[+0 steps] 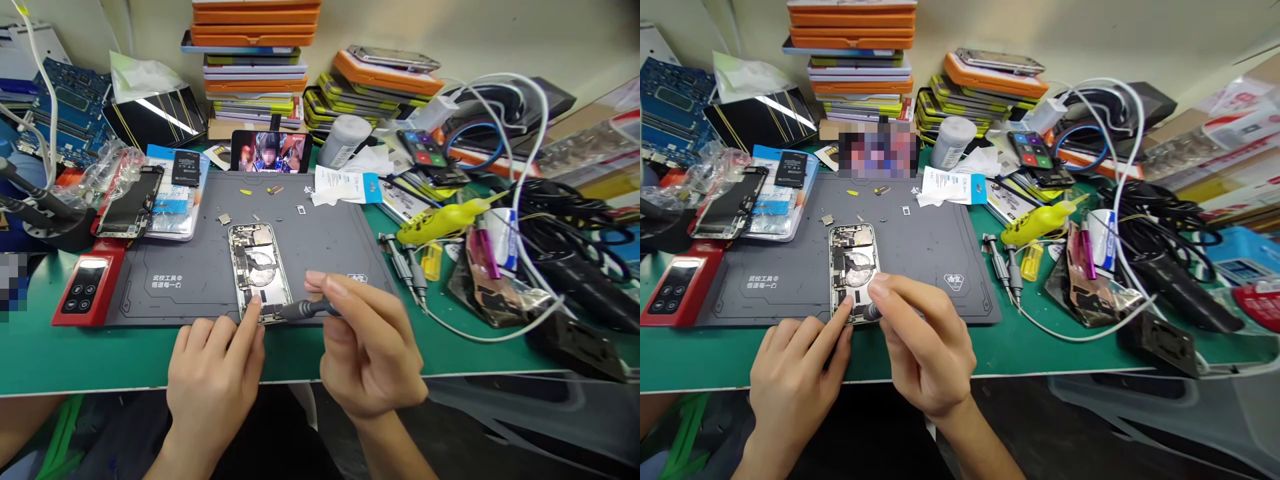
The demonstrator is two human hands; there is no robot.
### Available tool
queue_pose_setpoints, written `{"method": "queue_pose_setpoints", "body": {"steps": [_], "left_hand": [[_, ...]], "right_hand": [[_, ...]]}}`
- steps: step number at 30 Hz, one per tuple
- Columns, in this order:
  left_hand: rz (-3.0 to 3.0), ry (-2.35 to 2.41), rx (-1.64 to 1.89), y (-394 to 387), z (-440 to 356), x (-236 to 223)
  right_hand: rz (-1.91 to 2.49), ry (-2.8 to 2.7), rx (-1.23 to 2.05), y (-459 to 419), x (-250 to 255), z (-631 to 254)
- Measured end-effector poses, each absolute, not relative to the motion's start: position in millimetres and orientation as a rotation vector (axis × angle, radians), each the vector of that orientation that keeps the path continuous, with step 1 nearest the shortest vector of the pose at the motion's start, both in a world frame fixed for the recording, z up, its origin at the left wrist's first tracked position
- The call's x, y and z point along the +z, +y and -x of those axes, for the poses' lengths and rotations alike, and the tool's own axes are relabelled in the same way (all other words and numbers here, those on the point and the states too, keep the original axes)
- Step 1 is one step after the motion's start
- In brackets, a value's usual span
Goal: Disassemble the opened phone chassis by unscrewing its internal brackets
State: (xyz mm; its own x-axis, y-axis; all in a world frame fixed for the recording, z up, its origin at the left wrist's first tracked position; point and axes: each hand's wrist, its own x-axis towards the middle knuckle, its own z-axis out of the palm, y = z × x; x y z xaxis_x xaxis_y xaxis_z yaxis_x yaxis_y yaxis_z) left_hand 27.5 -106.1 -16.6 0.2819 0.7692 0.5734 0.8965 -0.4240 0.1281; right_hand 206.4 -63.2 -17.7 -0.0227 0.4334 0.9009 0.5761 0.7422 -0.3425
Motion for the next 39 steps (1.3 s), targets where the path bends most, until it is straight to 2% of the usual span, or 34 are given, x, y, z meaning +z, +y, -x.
{"method": "queue_pose_setpoints", "body": {"steps": [7,12,19,22,39], "left_hand": [[2.344,-1.551,-0.83,-106.8,-26.4,-18.2],[2.342,-1.547,-0.828,-106.5,-27.6,-16.7],[2.353,-1.547,-0.811,-108.0,-24.7,-19.5],[2.376,-1.545,-0.823,-108.7,-23.5,-20.2],[2.376,-1.52,-0.857,-107.3,-24.0,-18.4]], "right_hand": [[0.869,-1.736,-0.005,-63.5,-21.0,-201.9],[0.821,-1.54,0.143,-63.5,-18.6,-200.2],[0.828,-1.442,0.643,-67.1,-12.3,-195.7],[0.795,-1.442,0.751,-67.6,-9.9,-195.1],[0.832,-1.496,0.767,-66.2,-12.8,-195.7]]}}
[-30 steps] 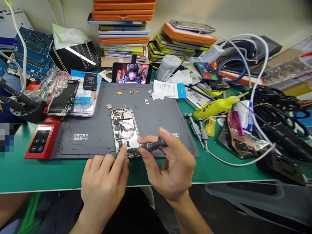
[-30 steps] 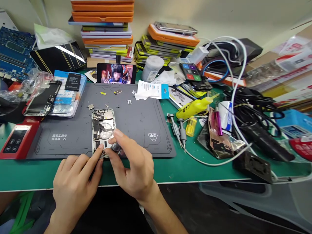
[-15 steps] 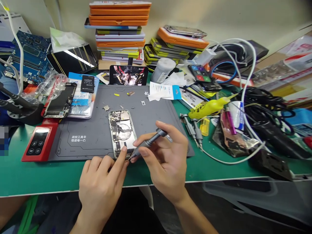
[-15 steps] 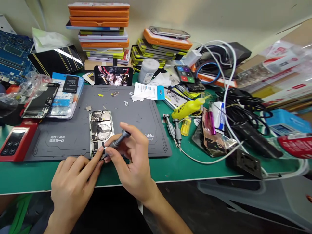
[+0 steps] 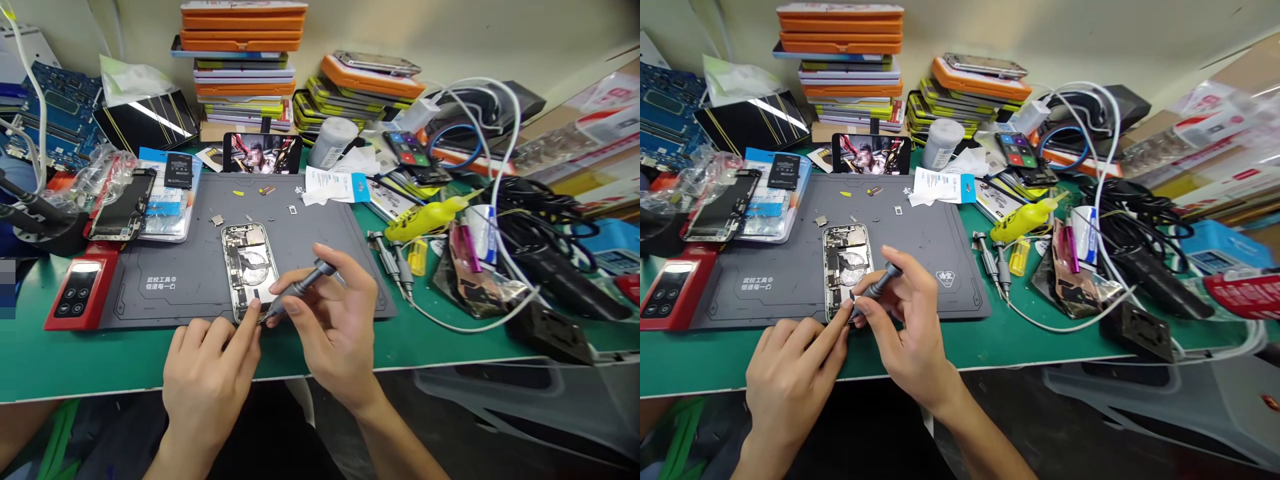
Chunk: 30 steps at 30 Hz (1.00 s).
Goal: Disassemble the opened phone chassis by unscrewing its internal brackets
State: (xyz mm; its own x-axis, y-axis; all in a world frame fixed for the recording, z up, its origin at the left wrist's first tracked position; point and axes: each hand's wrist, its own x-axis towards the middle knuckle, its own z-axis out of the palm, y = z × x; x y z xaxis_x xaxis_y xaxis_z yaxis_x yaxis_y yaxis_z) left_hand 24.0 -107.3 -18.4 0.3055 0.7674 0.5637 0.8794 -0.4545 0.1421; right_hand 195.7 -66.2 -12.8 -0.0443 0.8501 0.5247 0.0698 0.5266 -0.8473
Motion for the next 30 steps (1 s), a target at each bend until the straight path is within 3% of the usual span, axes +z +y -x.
{"method": "queue_pose_setpoints", "body": {"steps": [30], "left_hand": [[2.403,-1.529,-0.845,-107.3,-24.7,-17.9]], "right_hand": [[0.844,-1.423,0.867,-71.0,-9.0,-194.3]]}}
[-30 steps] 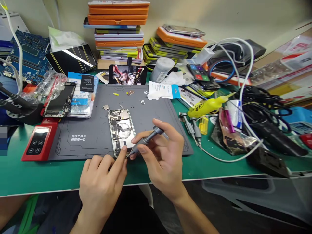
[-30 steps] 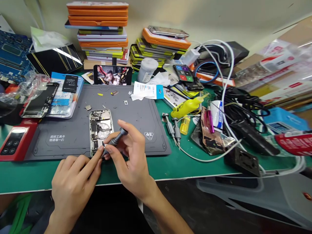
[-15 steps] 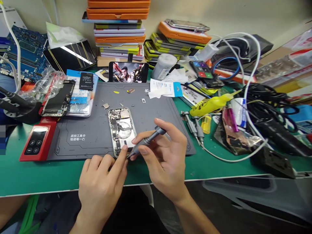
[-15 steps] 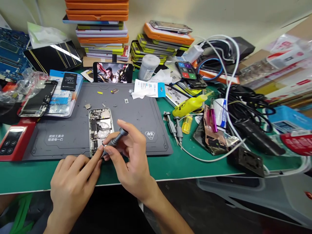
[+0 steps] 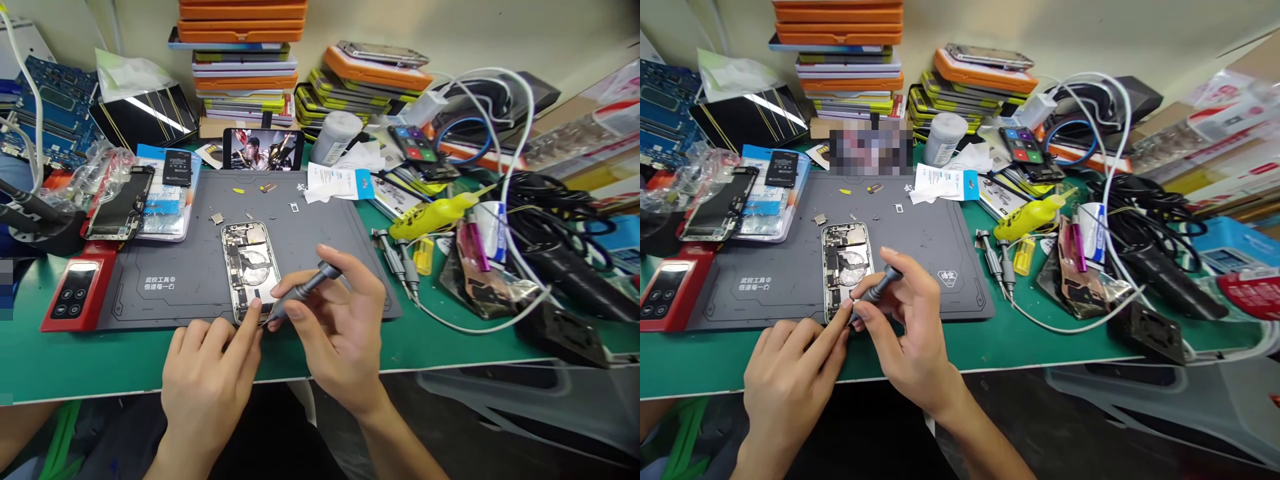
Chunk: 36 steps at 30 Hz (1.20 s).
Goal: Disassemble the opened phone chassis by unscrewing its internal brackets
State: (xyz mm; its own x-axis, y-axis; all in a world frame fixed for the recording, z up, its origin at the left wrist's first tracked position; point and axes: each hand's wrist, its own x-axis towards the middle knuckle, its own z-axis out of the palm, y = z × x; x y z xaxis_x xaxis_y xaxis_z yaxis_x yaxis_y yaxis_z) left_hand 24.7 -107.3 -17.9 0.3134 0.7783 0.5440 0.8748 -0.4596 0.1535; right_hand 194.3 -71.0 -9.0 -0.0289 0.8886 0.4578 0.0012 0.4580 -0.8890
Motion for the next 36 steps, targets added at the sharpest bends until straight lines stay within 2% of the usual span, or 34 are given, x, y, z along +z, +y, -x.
{"method": "queue_pose_setpoints", "body": {"steps": [36], "left_hand": [[2.396,-1.55,-0.8,-107.6,-24.8,-18.0]], "right_hand": [[0.852,-1.396,0.792,-72.3,-11.7,-194.9]]}}
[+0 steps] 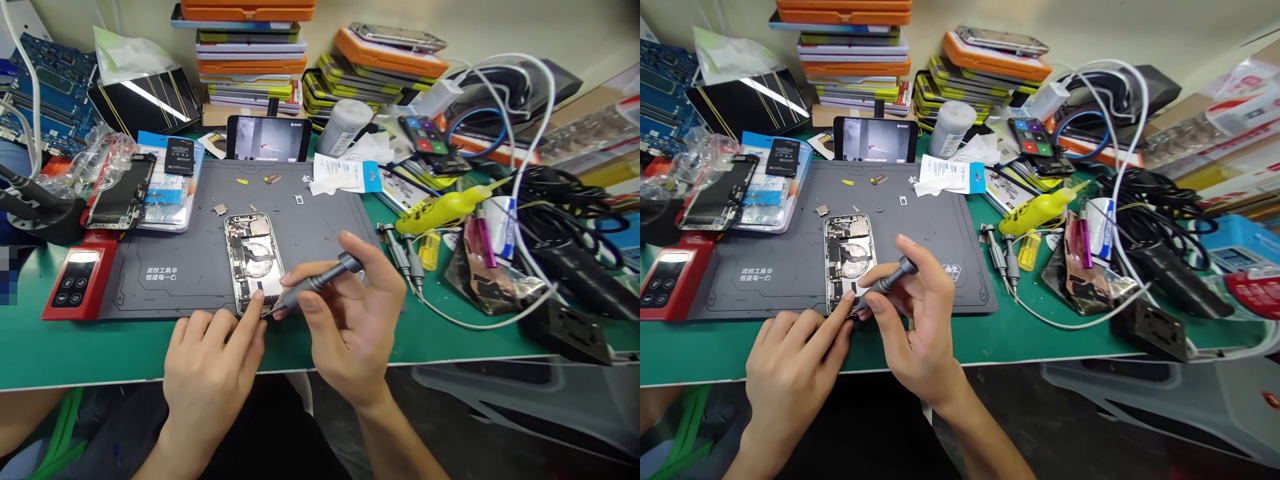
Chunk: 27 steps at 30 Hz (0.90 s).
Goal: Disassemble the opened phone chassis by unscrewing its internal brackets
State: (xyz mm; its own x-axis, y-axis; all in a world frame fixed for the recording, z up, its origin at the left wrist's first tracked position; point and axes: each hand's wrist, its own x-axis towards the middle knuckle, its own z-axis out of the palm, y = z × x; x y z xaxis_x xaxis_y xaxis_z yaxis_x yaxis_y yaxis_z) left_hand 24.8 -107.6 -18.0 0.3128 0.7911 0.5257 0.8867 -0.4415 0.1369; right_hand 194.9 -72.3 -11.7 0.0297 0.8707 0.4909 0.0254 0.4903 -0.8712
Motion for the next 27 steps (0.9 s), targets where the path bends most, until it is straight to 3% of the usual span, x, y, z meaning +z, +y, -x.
{"method": "queue_pose_setpoints", "body": {"steps": [27], "left_hand": [[2.401,-1.534,-0.842,-106.4,-26.5,-16.7]], "right_hand": [[0.796,-1.47,0.806,-71.1,-13.2,-195.6]]}}
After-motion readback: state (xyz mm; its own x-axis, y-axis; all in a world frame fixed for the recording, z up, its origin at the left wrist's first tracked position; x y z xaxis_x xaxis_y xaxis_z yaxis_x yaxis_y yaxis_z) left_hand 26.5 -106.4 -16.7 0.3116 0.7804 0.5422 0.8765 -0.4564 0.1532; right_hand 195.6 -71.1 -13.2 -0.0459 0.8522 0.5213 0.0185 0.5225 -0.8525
